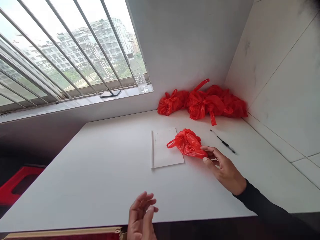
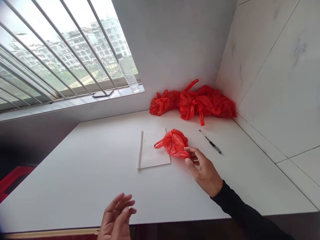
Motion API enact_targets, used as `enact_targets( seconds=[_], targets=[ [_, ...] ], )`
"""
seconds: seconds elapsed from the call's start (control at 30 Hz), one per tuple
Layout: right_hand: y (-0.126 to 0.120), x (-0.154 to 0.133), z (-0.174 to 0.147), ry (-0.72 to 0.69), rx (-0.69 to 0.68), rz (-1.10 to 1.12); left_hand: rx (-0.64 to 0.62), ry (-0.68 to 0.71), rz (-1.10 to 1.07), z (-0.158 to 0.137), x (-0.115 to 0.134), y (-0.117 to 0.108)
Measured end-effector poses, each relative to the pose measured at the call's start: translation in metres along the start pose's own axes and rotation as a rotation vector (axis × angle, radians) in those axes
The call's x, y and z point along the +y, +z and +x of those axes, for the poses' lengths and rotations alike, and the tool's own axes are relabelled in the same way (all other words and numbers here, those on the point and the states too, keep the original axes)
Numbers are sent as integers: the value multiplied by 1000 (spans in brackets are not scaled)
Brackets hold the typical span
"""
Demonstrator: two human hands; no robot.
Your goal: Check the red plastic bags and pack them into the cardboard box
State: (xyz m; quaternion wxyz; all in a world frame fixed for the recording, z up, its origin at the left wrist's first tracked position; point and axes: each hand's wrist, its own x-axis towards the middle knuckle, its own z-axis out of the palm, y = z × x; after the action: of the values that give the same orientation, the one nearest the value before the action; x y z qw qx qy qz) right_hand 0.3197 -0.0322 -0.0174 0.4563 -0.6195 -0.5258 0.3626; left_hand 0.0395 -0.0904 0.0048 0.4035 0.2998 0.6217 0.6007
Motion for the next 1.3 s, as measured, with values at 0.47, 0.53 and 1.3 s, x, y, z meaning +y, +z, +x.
enact_targets(
  seconds=[0.47,0.53,1.3],
  targets=[
    [-22,-25,-51,55,-61,-74,-438,265,579,-37,-15,90],
    [-24,-16,-28,-82,14,-140,-420,341,602,-40,-16,96],
    [-25,-11,-49,40,-228,-427,-655,793,707,-21,-9,92]
  ],
)
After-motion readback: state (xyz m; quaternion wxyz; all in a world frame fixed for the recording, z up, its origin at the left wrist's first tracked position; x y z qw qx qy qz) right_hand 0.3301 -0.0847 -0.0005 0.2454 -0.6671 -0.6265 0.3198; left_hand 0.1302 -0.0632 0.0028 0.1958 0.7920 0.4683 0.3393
